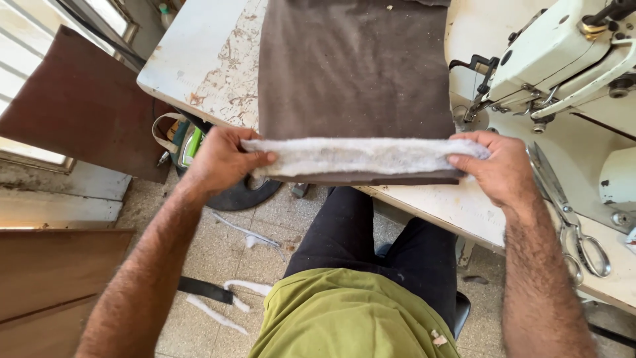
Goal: Cutting fabric with scissors and folding layers of fabric and padding on a workbench
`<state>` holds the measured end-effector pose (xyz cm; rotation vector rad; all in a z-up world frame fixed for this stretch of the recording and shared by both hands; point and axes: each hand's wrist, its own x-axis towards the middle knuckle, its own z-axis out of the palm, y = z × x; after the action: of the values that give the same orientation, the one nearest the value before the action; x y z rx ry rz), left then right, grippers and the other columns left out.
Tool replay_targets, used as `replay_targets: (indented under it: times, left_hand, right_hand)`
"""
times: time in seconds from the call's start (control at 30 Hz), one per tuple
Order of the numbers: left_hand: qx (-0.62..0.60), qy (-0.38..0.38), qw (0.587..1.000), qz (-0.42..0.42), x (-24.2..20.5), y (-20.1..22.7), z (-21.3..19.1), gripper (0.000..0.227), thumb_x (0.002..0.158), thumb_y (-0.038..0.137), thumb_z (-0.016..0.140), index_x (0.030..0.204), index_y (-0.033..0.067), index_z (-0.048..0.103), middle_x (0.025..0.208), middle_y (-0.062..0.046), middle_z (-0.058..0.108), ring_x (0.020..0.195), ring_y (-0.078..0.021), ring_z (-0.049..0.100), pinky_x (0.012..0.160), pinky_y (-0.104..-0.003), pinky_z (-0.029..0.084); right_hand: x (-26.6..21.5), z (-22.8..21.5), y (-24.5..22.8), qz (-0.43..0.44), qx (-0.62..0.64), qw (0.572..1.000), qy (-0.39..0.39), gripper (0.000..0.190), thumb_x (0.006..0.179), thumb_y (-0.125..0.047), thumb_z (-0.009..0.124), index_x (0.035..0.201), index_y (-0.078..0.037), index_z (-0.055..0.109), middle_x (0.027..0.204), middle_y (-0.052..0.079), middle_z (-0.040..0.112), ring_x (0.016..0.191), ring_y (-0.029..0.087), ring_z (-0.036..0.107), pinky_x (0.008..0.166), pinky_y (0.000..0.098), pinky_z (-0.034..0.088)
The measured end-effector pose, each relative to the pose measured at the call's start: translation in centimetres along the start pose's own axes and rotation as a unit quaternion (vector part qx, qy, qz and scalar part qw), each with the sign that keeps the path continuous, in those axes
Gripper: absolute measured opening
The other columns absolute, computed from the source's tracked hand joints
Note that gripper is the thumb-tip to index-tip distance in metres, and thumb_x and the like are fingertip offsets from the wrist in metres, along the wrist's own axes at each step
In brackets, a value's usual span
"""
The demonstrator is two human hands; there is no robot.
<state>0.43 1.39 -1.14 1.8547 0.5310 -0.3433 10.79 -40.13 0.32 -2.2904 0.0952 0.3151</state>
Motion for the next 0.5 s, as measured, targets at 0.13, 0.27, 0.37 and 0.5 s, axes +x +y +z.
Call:
replay_targets:
  times: [0.13, 0.27, 0.37, 0.5]
  left_hand:
    - [0.054, 0.061, 0.966, 0.245, 0.6, 0.4, -1.4, 0.014, 0.084, 0.012, 0.088, 0.095, 0.0090, 0.080, 0.077, 0.001, 0.075, 0.061, -0.0066, 0.062, 0.050, -0.022, 0.052]
    - [0.174, 0.193, 0.806, 0.532, 2.4, -2.0, -0.8, 0.024, 0.084, -0.011, 0.068, 0.096, 0.0073, 0.077, 0.093, -0.006, 0.078, 0.085, -0.0197, 0.073, 0.074, -0.032, 0.061]
    - [0.238, 0.230, 0.659, 0.675, 4.4, -5.7, 0.1, 0.018, 0.084, -0.008, 0.078, 0.090, 0.0092, 0.079, 0.100, -0.009, 0.080, 0.101, -0.0269, 0.070, 0.086, -0.043, 0.056]
    - [0.339, 0.213, 0.669, 0.627, 3.4, -6.7, 1.2, 0.019, 0.094, 0.008, 0.058, 0.090, 0.0146, 0.075, 0.107, -0.006, 0.075, 0.113, -0.0306, 0.068, 0.100, -0.047, 0.053]
  right_hand:
    - [0.2, -1.4, -0.2, -0.181, -0.043, 0.982, 0.025, 0.025, 0.095, 0.001, 0.077, 0.119, -0.005, 0.075, 0.107, 0.011, 0.074, 0.083, 0.018, 0.064, 0.062, 0.0270, 0.054]
    - [2.3, -0.3, 3.6, -0.448, -0.066, 0.885, 0.110, 0.019, 0.100, 0.018, 0.070, 0.111, 0.003, 0.073, 0.102, 0.018, 0.075, 0.084, 0.025, 0.071, 0.059, 0.0286, 0.058]
    - [3.3, 1.9, 6.5, -0.561, -0.055, 0.817, 0.120, 0.019, 0.089, 0.016, 0.059, 0.097, 0.004, 0.073, 0.094, 0.019, 0.074, 0.093, 0.030, 0.071, 0.096, 0.0461, 0.060]
    - [3.3, 3.5, 8.3, -0.526, -0.081, 0.835, 0.140, 0.034, 0.081, 0.015, 0.065, 0.090, -0.014, 0.080, 0.100, 0.003, 0.079, 0.101, 0.029, 0.074, 0.095, 0.0429, 0.057]
